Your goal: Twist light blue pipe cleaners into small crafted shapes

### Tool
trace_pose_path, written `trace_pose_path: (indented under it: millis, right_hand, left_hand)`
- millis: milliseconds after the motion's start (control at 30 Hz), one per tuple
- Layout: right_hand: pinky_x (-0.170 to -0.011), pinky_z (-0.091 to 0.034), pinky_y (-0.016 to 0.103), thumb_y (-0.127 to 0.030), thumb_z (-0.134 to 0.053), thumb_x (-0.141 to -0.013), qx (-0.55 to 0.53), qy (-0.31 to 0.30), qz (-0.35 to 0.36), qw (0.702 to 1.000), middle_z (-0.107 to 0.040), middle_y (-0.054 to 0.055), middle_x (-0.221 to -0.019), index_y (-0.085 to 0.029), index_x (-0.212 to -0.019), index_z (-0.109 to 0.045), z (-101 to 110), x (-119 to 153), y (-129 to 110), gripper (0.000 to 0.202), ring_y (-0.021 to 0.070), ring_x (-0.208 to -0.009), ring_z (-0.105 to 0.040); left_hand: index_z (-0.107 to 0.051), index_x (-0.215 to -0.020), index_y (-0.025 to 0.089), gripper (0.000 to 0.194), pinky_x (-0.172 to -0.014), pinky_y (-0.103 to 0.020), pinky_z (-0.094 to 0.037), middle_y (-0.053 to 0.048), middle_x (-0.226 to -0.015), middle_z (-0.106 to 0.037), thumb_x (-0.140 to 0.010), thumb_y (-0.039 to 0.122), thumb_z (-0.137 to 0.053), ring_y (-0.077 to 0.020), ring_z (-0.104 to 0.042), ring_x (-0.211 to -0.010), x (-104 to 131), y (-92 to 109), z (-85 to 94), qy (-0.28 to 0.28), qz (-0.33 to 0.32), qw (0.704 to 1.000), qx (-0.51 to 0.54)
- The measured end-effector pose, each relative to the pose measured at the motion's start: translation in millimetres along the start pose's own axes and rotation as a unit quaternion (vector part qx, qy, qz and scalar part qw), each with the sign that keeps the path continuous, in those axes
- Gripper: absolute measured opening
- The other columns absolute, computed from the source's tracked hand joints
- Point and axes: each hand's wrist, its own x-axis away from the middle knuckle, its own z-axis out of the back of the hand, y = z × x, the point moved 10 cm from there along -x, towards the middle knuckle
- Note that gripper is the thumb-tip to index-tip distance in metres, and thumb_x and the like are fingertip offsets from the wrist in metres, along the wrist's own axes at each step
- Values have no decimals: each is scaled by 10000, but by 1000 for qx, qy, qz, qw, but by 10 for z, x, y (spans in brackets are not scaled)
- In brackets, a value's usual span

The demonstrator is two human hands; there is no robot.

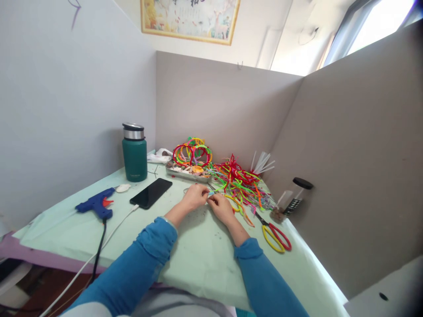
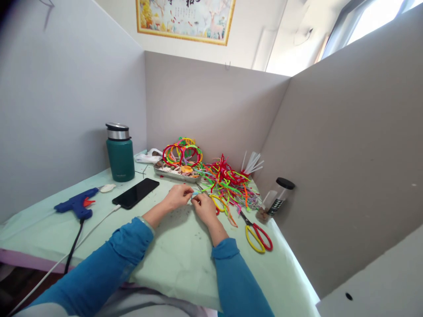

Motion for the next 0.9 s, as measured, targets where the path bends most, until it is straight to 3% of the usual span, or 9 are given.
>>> trace_pose_path:
  millis: [300, 900]
  right_hand:
    - [-602, -343, 243, -230, -531, -809, -2, -20, 16, 1000, -635, 5, -726, -204, -720, -652, -25, 24, -61, 152, 144, -659, -539]
    - [-582, -343, 239, -218, -481, -805, -29, 17, 85, 996, -579, 0, -664, -196, -678, -598, 66, 64, -205, 175, 141, -614, -497]
  left_hand:
    - [-723, -918, 189, 275, -761, -239, -463, -52, -894, -716, -769, 212, -493, -172, -625, -820, -5, -20, -20, -6, 5, 1000, -2]
    - [-708, -921, 197, 253, -763, -241, -450, -45, -905, -716, -791, 231, -494, -169, -613, -843, 12, -68, -3, -16, 39, 999, -8]
